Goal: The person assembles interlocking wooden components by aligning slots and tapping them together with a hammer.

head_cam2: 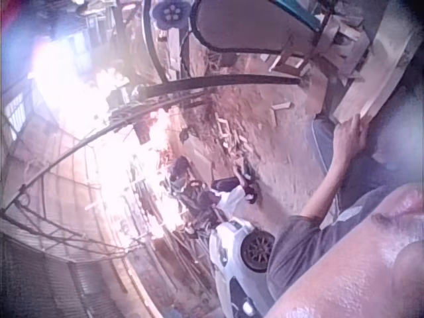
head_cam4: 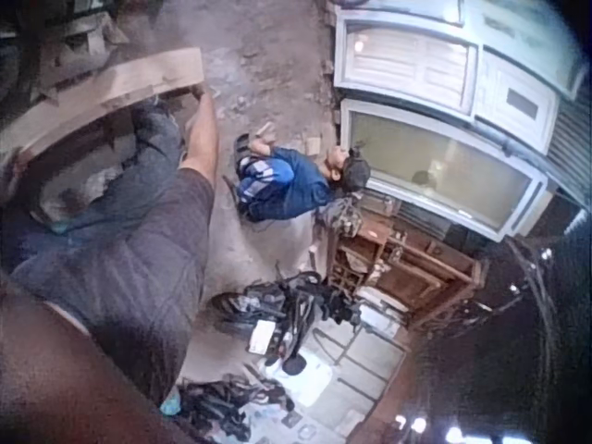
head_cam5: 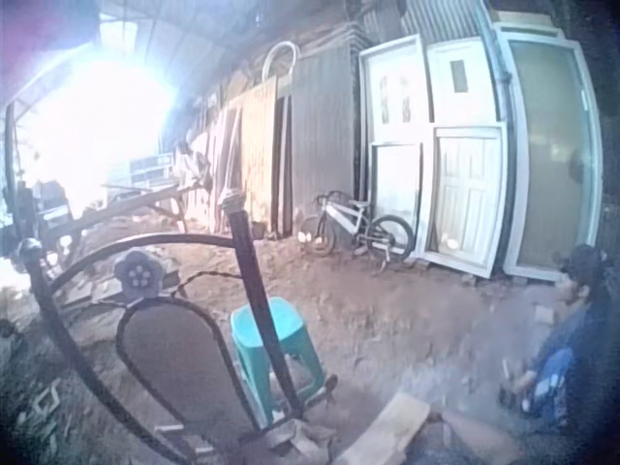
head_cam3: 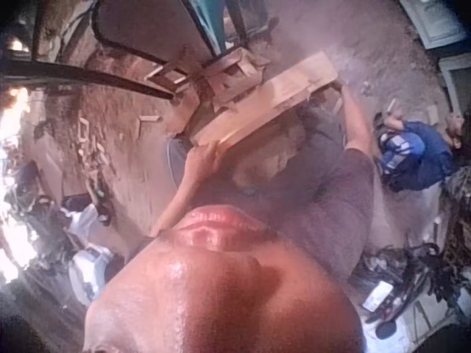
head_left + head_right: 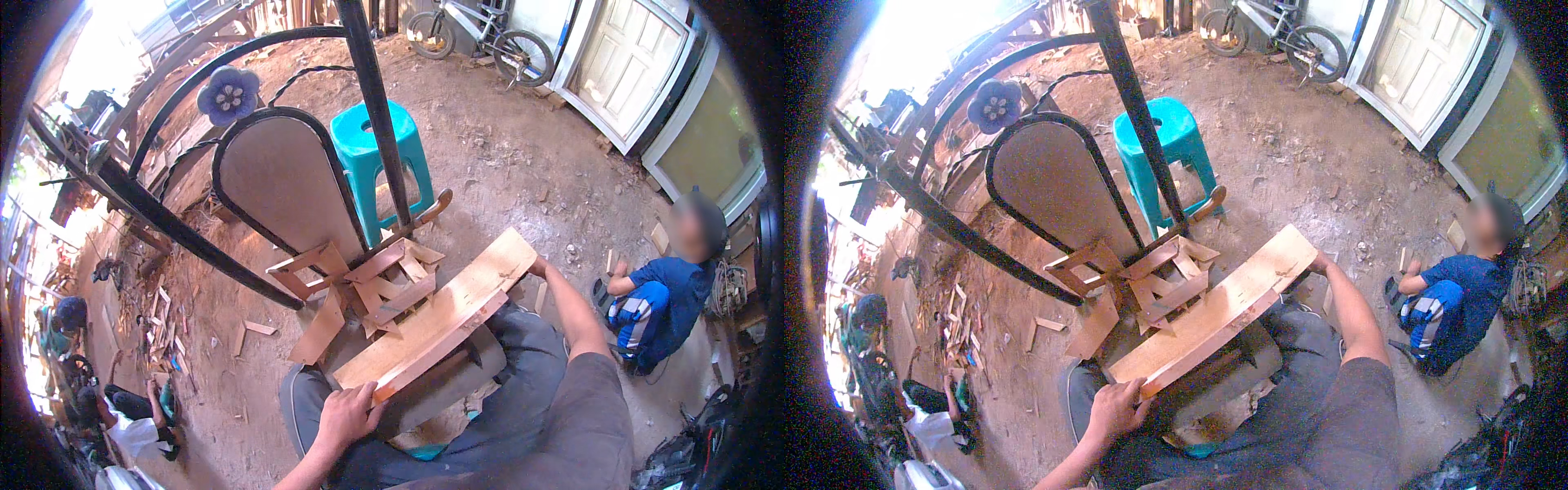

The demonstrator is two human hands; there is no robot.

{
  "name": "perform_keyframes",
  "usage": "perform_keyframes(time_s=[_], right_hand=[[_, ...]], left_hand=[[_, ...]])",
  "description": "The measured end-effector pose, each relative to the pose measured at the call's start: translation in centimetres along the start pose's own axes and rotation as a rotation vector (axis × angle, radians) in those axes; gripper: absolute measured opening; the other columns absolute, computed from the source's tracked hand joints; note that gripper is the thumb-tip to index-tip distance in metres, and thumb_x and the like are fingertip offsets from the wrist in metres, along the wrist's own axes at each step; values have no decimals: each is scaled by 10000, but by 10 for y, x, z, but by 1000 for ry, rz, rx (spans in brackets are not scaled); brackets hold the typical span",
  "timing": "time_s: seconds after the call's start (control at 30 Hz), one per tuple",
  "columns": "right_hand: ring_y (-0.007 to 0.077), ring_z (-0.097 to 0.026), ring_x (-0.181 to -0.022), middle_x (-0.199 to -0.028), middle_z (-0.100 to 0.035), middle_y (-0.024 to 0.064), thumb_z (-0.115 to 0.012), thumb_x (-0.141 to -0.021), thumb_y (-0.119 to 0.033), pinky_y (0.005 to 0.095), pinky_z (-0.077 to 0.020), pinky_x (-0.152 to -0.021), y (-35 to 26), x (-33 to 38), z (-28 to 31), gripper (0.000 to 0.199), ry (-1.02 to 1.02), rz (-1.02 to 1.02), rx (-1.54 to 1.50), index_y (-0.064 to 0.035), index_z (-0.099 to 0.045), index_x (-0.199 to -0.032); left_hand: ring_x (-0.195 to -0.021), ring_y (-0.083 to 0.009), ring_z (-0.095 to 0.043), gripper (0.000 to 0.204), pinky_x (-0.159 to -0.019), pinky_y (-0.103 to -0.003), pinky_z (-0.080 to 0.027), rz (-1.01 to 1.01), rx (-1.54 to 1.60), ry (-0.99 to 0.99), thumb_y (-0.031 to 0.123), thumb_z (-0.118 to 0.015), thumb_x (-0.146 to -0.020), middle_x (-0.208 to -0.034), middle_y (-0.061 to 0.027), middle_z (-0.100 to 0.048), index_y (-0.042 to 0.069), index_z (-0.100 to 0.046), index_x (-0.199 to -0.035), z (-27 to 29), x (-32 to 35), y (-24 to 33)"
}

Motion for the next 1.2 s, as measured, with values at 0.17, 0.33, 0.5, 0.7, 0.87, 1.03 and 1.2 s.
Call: perform_keyframes(time_s=[0.17, 0.33, 0.5, 0.7, 0.87, 1.03, 1.2], right_hand=[[134, -572, -625, -823, -688, -5, -681, -886, -315, 333, -464, -536, 19, -9, 44, 298, 70, -372, 15, -74, -759, -1043], [119, -602, -688, -821, -702, 7, -698, -872, -359, 322, -481, -574, 42, -5, 68, 301, 153, -210, 72, -97, -775, -998], [192, -686, -921, -1051, -754, 138, -688, -873, -344, 389, -530, -824, 9, -16, 13, 348, 75, -139, 276, -74, -757, -1080], [338, -717, -902, -977, -733, 192, -690, -802, -299, 422, -555, -788, -10, -4, 24, 239, 223, -263, 356, -116, -777, -929], [347, -719, -892, -933, -726, 216, -733, -809, -344, 431, -560, -799, -25, -3, 15, 279, 329, -294, 324, -81, -762, -897], [371, -706, -883, -935, -732, 196, -631, -872, -318, 475, -550, -825, 12, -6, 74, 264, 835, -389, 342, -80, -745, -870], [213, -693, -744, -814, -734, 66, -626, -922, -303, 371, -541, -623, 21, 9, 109, 261, 656, -335, 38, -77, -733, -996]], left_hand=[[-770, -285, -693, 392, -684, -419, -511, -46, 25, 38, 329, -686, -878, -843, -112, -707, 42, -610, -1134, -4, -5, -2], [-736, -303, -681, 387, -671, -423, -507, -68, 25, 66, 328, -697, -864, -768, -123, -686, 47, -615, -1117, -5, -9, -1], [-726, -306, -672, 372, -666, -424, -499, 36, 6, -14, 289, -707, -853, -785, -119, -675, 56, -615, -1129, -6, -5, 1], [-704, -278, -660, 366, -641, -402, -460, 51, -11, -12, 250, -721, -841, -704, -87, -642, 67, -624, -1143, -5, -8, 9], [-679, -271, -652, 347, -629, -399, -448, 32, -6, 31, 251, -719, -842, -674, -82, -627, 71, -630, -1125, -4, -7, 5], [-672, -279, -649, 343, -630, -402, -451, -7, 27, 35, 252, -723, -837, -686, -95, -633, 69, -630, -1111, -9, -12, 5], [-678, -288, -648, 339, -637, -405, -458, -24, 24, 55, 246, -720, -835, -699, -107, -638, 64, -626, -1105, -11, -12, 4]])
Point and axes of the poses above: each hand's wrist, its own x-axis away from the middle knuckle, its own z-axis out of the back of the hand, y = z × x, the point moved 1 cm from there along -x, towards the middle knuckle
